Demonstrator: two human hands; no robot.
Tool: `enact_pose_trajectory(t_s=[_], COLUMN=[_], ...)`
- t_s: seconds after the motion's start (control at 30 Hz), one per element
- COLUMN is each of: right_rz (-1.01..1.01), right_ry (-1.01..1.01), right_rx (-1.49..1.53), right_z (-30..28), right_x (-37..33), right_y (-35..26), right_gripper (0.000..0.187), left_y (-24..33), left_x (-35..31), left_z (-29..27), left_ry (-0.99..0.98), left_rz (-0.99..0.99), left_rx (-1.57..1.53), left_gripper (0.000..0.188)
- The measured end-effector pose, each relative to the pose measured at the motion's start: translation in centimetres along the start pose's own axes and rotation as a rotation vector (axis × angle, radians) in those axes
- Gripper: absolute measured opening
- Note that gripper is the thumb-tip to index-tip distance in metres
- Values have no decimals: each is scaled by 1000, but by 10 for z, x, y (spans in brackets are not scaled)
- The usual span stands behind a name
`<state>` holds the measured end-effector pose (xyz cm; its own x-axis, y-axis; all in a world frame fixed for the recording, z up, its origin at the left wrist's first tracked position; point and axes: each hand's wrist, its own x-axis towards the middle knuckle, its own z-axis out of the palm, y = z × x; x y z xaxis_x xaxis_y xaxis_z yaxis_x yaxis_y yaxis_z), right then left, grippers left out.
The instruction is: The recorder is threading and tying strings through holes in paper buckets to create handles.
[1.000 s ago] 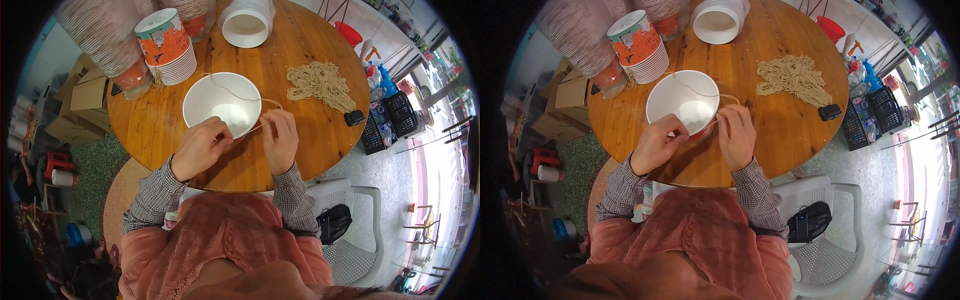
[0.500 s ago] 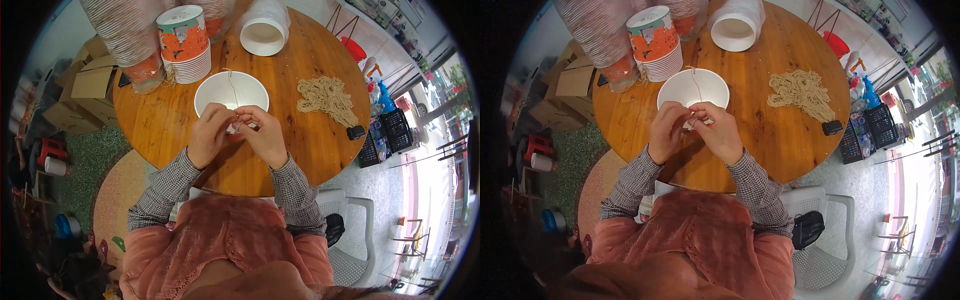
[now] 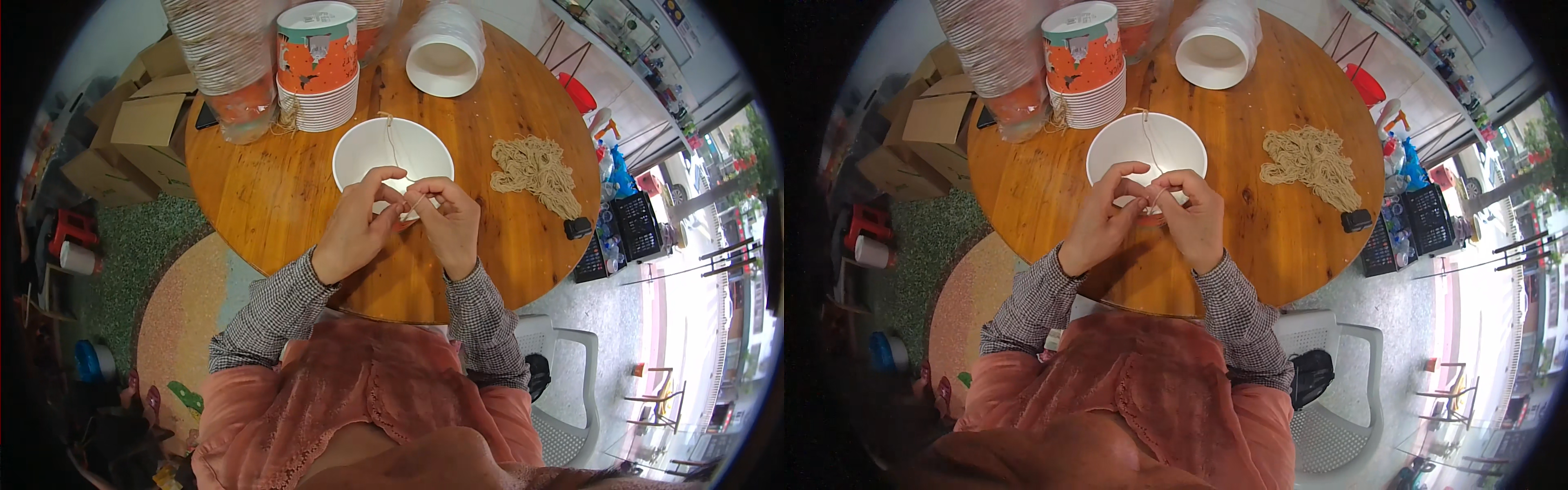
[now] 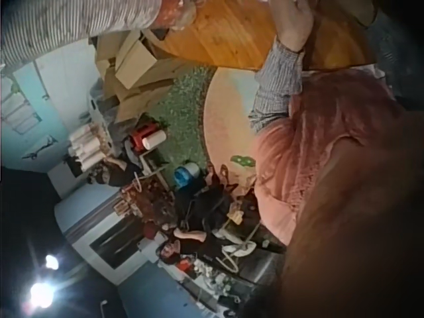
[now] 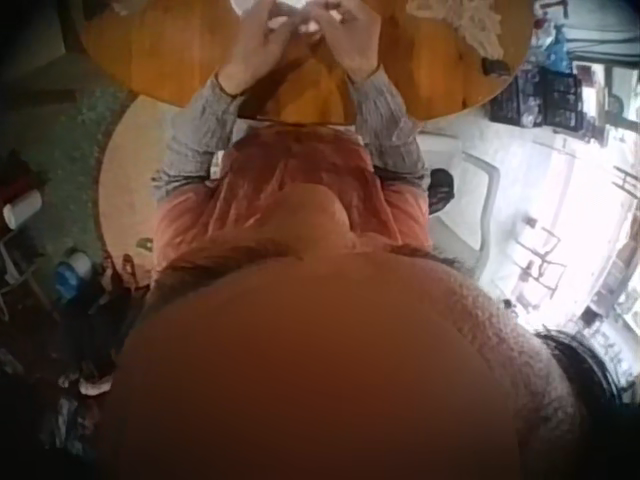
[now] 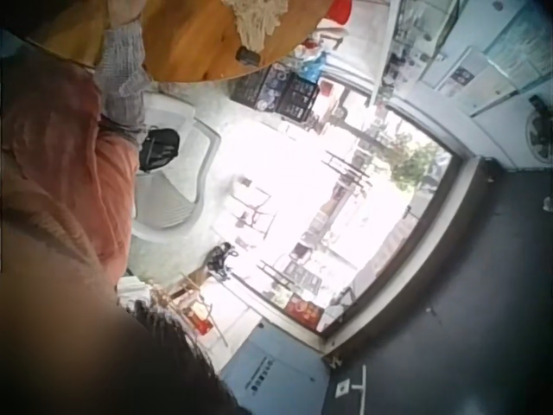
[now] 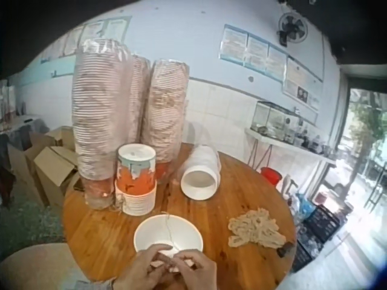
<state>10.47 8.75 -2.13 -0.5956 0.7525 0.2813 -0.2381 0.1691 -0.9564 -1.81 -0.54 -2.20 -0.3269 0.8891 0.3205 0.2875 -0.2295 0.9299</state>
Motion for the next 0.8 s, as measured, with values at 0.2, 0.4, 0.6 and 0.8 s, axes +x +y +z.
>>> enact_pose_trajectory(t_s=[0.2, 0.4, 0.6, 0.8], right_rz=[-31, 47, 34, -13], right_ry=[11, -63, -52, 13], right_rx=[-126, -113, 19, -106], right_z=[-5, -1, -17, -35], right_x=[1, 1, 21, 6], right_y=[-2, -17, -33, -36], right_gripper=[9, 11, 14, 14], left_y=[6, -4, 0, 11], left_x=[-1, -3, 0, 3], left_z=[-3, 1, -5, -12], left_ry=[32, 60, 33, -19], left_rz=[-14, 77, 207, 126], left_rx=[-34, 168, 310, 95], left_gripper=[24, 12, 11, 14])
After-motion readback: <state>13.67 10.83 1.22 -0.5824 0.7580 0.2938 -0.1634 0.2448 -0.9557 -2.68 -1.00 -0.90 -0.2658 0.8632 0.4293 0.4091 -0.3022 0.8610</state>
